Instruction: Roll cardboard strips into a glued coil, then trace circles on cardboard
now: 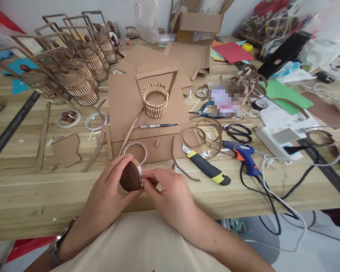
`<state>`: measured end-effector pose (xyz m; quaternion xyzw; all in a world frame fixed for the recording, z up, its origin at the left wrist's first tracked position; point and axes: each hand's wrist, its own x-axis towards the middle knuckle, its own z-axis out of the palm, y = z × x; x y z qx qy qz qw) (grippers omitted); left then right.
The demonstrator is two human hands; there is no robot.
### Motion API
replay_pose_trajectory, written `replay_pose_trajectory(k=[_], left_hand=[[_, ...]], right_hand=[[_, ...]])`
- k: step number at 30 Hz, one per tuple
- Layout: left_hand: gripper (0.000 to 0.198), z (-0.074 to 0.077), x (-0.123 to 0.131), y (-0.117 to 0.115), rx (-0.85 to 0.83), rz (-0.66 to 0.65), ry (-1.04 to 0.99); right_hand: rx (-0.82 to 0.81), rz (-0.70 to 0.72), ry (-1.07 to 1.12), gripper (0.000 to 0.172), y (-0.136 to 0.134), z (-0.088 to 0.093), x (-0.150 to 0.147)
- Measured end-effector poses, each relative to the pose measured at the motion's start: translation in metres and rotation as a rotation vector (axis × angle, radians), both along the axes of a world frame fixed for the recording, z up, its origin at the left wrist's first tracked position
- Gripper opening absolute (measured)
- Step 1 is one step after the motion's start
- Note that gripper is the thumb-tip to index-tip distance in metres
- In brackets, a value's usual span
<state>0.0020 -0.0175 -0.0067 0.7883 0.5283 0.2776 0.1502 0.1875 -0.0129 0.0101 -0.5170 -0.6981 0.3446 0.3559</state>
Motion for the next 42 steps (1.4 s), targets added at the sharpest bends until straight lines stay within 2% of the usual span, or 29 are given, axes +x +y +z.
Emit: replay_pose_trajectory(k=[5,19,32,42], left_hand=[[0.069,0.0016,0.0035,0.0005,0.019,0.027,0.010],[0.065,0.0014,0.0054,-0.0025,0.008,0.037,-0.006],[0.059,0.0032,0.0064,-0.0040,0.031,0.035,0.012],[0.063,0.0036,0.0068,-0.0067,0.035,0.063,0.030]], right_hand=[[0.125,-0.006,-0.068,0.016,0.0004,-0.0042,-0.0002],[0.127,0.000,-0.064,0.018,-0.0007,-0.0051,-0.0006],[0.265,0.013,-0.065,0.019,-0.0023,-0.0085,-0.0037],[0.362,0.023,-0.175,0.016,-0.0036,-0.0100,-0.0030]])
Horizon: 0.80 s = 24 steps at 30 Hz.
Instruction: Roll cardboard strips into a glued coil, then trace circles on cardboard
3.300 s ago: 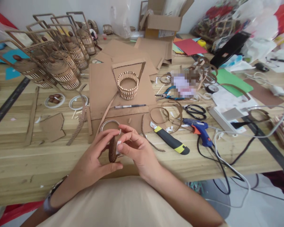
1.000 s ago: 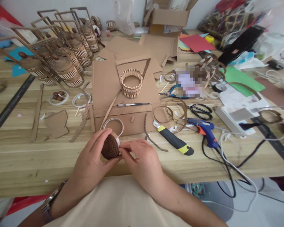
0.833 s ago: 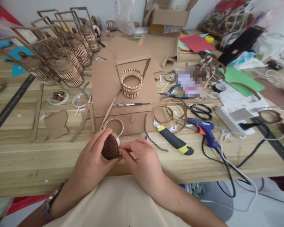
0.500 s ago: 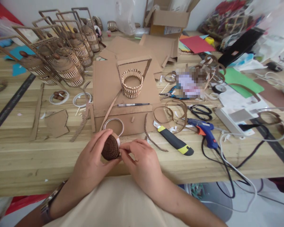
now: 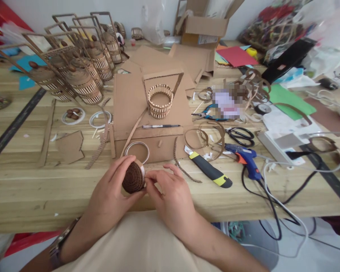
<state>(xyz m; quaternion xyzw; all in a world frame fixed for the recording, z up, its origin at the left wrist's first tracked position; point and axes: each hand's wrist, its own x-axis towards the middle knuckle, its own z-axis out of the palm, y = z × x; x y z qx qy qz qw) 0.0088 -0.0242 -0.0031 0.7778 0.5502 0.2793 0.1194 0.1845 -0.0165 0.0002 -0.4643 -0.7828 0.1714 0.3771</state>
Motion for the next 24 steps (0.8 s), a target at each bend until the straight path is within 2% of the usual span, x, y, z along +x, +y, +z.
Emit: replay_pose_trajectory(k=[9,24], left_hand=[[0.078,0.0005,0.0005,-0.0014,0.038,0.022,0.091],[0.067,-0.0016,0.0038,-0.0010,0.088,0.004,0.180]], right_hand=[[0.009,0.004,-0.017,0.016,-0.0033,-0.0017,0.0001],[-0.027,-0.040,-0.060,0.016,-0.0017,-0.0092,-0.0021]])
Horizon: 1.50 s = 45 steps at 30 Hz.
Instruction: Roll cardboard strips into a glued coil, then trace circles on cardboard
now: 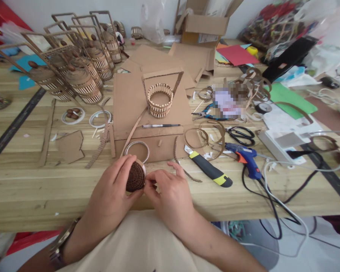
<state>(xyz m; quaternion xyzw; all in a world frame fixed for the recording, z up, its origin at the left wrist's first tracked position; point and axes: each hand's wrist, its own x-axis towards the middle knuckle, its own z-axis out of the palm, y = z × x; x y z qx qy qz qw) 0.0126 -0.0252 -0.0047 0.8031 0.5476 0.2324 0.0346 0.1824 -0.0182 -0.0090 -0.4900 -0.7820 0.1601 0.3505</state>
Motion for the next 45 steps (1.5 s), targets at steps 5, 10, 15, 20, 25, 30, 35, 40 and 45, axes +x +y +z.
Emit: replay_pose_trajectory(k=[5,10,15,20,25,30,35,40,45], left_hand=[[0.066,0.000,0.002,0.000,-0.007,0.005,0.018],[0.069,0.000,0.002,0.001,-0.022,0.002,-0.002],[0.077,0.001,-0.003,0.001,-0.118,-0.037,-0.056],[0.068,0.006,-0.007,0.000,-0.235,-0.029,-0.238],[0.060,0.012,-0.007,0.000,-0.389,-0.029,-0.422],[0.057,0.011,-0.006,0.001,-0.423,-0.030,-0.490],[0.055,0.012,-0.005,0.001,-0.474,-0.043,-0.514],[0.056,0.016,-0.006,0.001,-0.505,-0.077,-0.513],[0.061,0.018,-0.006,0.001,-0.473,-0.133,-0.470]], right_hand=[[0.055,-0.012,-0.068,0.016,0.003,0.000,-0.002],[0.050,0.008,-0.096,0.017,0.007,0.003,0.000],[0.070,-0.097,-0.145,0.014,0.022,0.005,0.023],[0.083,-0.153,-0.216,0.008,0.028,-0.002,0.047],[-0.011,0.061,-0.042,0.020,0.018,-0.001,0.042],[-0.004,0.081,0.053,0.012,0.010,0.010,0.029],[0.046,0.170,0.165,0.003,0.009,0.020,0.021],[0.078,0.176,0.204,0.011,0.009,0.021,0.017],[0.086,0.172,0.223,0.011,0.008,0.018,0.017]])
